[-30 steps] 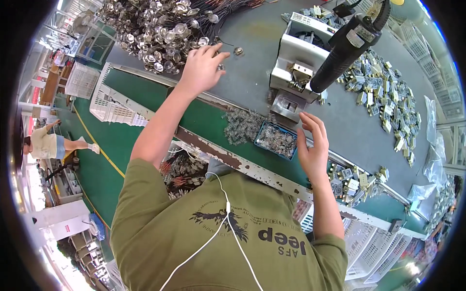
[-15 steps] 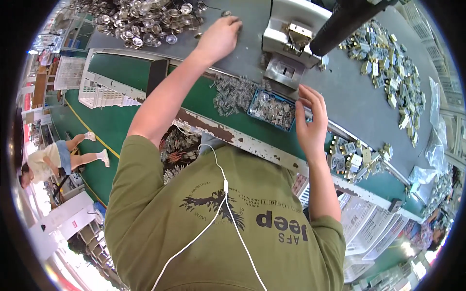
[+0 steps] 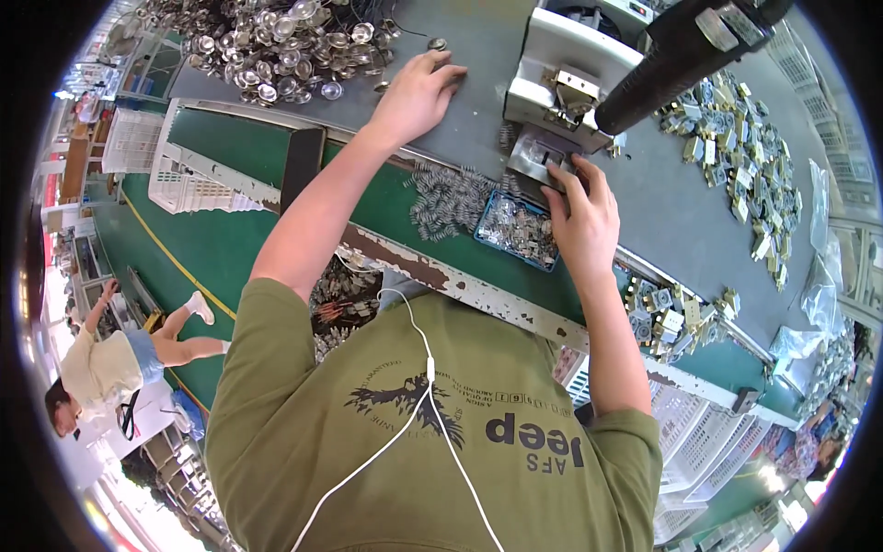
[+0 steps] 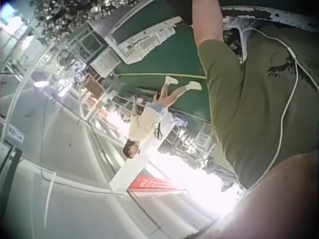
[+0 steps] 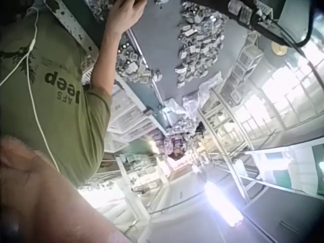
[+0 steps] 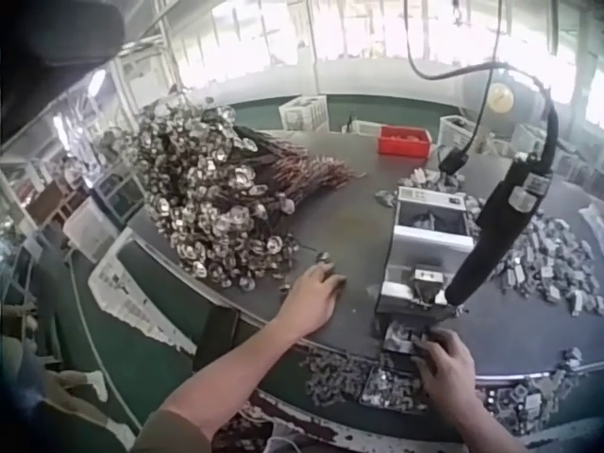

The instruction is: Assembling wire harnesses and electronic parts onto circuit boards and machinery on a production line.

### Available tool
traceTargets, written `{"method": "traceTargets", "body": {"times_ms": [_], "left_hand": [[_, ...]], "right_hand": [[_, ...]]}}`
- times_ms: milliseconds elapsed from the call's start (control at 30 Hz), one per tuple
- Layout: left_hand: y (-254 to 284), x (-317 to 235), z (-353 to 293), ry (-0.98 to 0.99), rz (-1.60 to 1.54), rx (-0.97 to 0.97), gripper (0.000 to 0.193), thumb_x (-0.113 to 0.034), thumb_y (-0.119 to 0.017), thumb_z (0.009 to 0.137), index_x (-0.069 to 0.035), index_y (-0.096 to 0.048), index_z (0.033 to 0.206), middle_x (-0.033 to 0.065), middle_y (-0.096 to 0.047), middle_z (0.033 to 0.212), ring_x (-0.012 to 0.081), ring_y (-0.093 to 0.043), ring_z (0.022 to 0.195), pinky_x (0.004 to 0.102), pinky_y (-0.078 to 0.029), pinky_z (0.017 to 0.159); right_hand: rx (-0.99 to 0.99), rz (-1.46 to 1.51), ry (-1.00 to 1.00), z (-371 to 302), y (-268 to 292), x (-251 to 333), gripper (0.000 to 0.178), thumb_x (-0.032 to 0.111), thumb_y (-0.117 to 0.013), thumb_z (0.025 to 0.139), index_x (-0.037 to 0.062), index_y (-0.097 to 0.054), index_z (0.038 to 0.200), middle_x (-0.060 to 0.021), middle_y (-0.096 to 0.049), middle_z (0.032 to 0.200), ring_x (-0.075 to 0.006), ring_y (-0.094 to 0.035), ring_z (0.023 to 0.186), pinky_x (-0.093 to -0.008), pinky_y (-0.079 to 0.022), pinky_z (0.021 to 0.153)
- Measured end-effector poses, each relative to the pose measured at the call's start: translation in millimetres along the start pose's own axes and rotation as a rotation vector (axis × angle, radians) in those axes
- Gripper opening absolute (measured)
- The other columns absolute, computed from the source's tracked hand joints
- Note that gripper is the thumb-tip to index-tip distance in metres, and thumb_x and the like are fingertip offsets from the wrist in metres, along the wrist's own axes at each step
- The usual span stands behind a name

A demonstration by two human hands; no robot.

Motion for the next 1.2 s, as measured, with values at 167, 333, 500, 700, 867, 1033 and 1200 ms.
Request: {"method": "traceTargets", "body": {"times_ms": [167,333,500,700,867,1033,1200], "left_hand": [[-12,16,6,0.025,-0.076,0.108,0.020,-0.006,-0.060,0.085,-0.007,-0.069,0.103,0.0113,-0.066,0.109,0.0313,-0.062,0.104,0.0394,-0.051,0.091],[-4,-9,-6,-0.080,-0.079,0.110,0.025,-0.002,-0.057,0.080,-0.010,-0.072,0.100,0.0064,-0.067,0.099,0.0278,-0.063,0.098,0.0386,-0.052,0.088],[10,-47,-36,-0.127,-0.294,0.214,0.022,0.001,-0.059,0.083,-0.005,-0.069,0.101,0.0082,-0.068,0.104,0.0286,-0.063,0.101,0.0383,-0.052,0.089],[29,-61,-50,-0.108,-0.380,0.232,0.024,-0.002,-0.062,0.084,-0.006,-0.068,0.107,0.0080,-0.065,0.117,0.0282,-0.062,0.108,0.0381,-0.051,0.092],[54,-54,-79,-0.035,-0.332,0.215,0.034,-0.014,-0.069,0.084,-0.009,-0.062,0.117,0.0101,-0.058,0.128,0.0320,-0.056,0.116,0.0418,-0.047,0.098],[60,-52,-128,0.096,-0.251,0.313,0.075,-0.038,-0.078,0.076,-0.016,-0.046,0.140,0.0136,-0.039,0.149,0.0376,-0.038,0.136,0.0519,-0.031,0.112],[32,-70,-147,0.127,-0.151,0.432,0.105,-0.057,-0.079,0.066,-0.023,-0.031,0.152,0.0182,-0.024,0.157,0.0439,-0.022,0.144,0.0631,-0.015,0.115]], "right_hand": [[0.059,0.026,-0.006,4,-2,-2,0.029,0.011,-0.072,0.084,0.0104,-0.069,0.112,-0.0115,-0.059,0.122,-0.0290,-0.064,0.105,-0.0367,-0.052,0.086],[0.018,0.152,-0.055,4,9,3,0.037,0.006,-0.068,0.088,0.0066,-0.061,0.124,-0.0141,-0.060,0.122,-0.0312,-0.063,0.107,-0.0366,-0.051,0.090],[-0.049,0.172,-0.038,-7,15,5,0.035,-0.001,-0.064,0.089,0.0039,-0.062,0.123,-0.0138,-0.062,0.118,-0.0259,-0.064,0.103,-0.0344,-0.051,0.089],[-0.062,0.197,0.047,-4,16,21,0.035,-0.001,-0.065,0.088,0.0047,-0.063,0.123,-0.0128,-0.063,0.118,-0.0244,-0.064,0.098,-0.0333,-0.051,0.087],[-0.056,0.160,0.079,-6,17,23,0.035,-0.001,-0.065,0.088,0.0050,-0.063,0.123,-0.0131,-0.063,0.119,-0.0249,-0.063,0.101,-0.0341,-0.050,0.089],[-0.045,0.251,0.024,-12,15,19,0.036,-0.001,-0.064,0.089,0.0037,-0.060,0.125,-0.0132,-0.062,0.121,-0.0230,-0.063,0.104,-0.0336,-0.049,0.091],[-0.039,0.316,-0.007,-17,10,22,0.037,-0.002,-0.063,0.089,0.0020,-0.058,0.126,-0.0122,-0.063,0.122,-0.0213,-0.063,0.104,-0.0328,-0.049,0.092]]}}
Point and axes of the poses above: each hand's wrist, its own z-axis towards the middle knuckle, its own y-axis out of the back of the hand, x = y × z, the point moved 9 cm from there along z, towards the middle knuckle
